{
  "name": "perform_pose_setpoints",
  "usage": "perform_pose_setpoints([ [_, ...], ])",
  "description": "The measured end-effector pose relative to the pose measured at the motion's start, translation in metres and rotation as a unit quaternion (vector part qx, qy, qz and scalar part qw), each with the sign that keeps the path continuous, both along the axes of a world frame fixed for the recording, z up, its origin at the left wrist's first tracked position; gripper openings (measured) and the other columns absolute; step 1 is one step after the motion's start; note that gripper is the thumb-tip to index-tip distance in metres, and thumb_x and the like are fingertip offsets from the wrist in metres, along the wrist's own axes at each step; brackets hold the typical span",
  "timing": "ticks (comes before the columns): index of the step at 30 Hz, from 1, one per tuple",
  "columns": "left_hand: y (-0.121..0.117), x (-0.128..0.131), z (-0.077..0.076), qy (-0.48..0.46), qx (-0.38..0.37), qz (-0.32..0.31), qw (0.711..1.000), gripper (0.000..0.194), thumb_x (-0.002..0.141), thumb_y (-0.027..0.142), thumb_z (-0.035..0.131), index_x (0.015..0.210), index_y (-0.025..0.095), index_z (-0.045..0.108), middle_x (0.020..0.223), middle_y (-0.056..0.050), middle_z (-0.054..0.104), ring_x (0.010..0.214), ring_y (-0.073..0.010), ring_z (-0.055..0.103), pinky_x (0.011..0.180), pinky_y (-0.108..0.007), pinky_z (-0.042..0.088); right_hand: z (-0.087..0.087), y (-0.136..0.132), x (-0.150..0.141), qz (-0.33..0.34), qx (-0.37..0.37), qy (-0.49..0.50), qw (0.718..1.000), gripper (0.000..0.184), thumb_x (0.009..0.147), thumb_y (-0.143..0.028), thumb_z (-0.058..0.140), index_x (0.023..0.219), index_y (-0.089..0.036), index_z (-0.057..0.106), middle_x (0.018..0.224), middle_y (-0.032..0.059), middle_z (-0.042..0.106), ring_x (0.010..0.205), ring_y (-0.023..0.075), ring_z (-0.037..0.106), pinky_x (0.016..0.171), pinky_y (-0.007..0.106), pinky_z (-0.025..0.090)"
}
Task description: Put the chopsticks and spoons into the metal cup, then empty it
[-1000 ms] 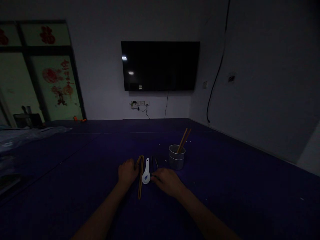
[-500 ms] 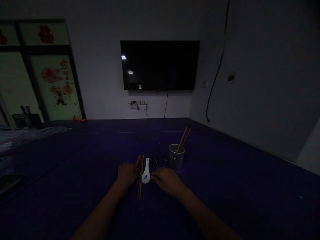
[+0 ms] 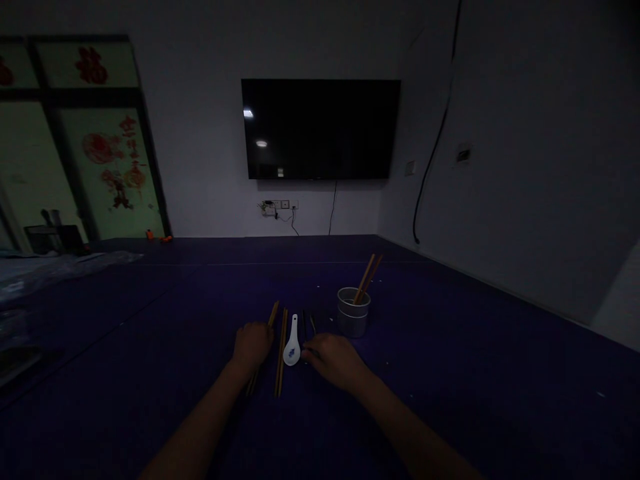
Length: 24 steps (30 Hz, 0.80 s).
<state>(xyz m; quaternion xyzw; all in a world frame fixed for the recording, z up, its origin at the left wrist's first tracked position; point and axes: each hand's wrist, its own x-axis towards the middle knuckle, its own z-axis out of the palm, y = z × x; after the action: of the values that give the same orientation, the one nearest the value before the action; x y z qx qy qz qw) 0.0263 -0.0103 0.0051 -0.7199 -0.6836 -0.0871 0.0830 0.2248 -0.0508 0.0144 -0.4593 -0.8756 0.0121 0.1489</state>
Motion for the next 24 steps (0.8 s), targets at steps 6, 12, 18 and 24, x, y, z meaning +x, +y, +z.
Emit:
perform_pose_setpoints([
  [6, -0.003, 0.003, 0.010, -0.134, 0.155, -0.034, 0.978, 0.040, 0.092, 0.034, 0.028, 0.077, 0.015, 0.060, 0.076, -0.008, 0.063, 0.073, -0.0171, 0.060, 0.067, -0.027, 0.041, 0.000, 0.001, -0.001, -0.018, 0.023, 0.093, 0.995, 0.031, 0.091, -0.033, 0.038, 0.093, -0.021, 0.066, 0.092, 0.0063, 0.068, 0.088, 0.0175, 0.061, 0.072, 0.025, 0.039],
  [12, -0.027, 0.024, 0.014, -0.139, 0.274, -0.215, 0.927, 0.035, 0.092, 0.034, 0.030, 0.070, 0.018, 0.052, 0.071, -0.003, 0.057, 0.068, -0.0146, 0.054, 0.063, -0.027, 0.041, 0.000, 0.003, -0.002, 0.018, 0.018, 0.290, 0.957, 0.046, 0.093, -0.044, 0.031, 0.075, -0.019, 0.064, 0.072, 0.0031, 0.066, 0.066, 0.0148, 0.058, 0.061, 0.024, 0.038],
  [18, -0.040, 0.040, 0.008, -0.038, 0.348, -0.315, 0.882, 0.023, 0.089, 0.028, 0.037, 0.080, 0.017, 0.055, 0.076, -0.006, 0.059, 0.070, -0.0167, 0.052, 0.062, -0.029, 0.039, 0.001, -0.001, -0.006, 0.042, -0.015, 0.431, 0.901, 0.052, 0.087, -0.057, 0.037, 0.066, -0.016, 0.061, 0.059, -0.0007, 0.056, 0.055, 0.0115, 0.048, 0.054, 0.023, 0.037],
  [24, -0.042, 0.042, 0.008, -0.020, 0.343, -0.317, 0.884, 0.025, 0.089, 0.029, 0.036, 0.077, 0.017, 0.056, 0.073, -0.006, 0.057, 0.068, -0.0169, 0.050, 0.061, -0.030, 0.037, -0.004, 0.000, -0.011, 0.013, -0.052, 0.494, 0.868, 0.048, 0.083, -0.056, 0.045, 0.061, -0.016, 0.058, 0.054, -0.0018, 0.053, 0.052, 0.0105, 0.047, 0.049, 0.022, 0.035],
])
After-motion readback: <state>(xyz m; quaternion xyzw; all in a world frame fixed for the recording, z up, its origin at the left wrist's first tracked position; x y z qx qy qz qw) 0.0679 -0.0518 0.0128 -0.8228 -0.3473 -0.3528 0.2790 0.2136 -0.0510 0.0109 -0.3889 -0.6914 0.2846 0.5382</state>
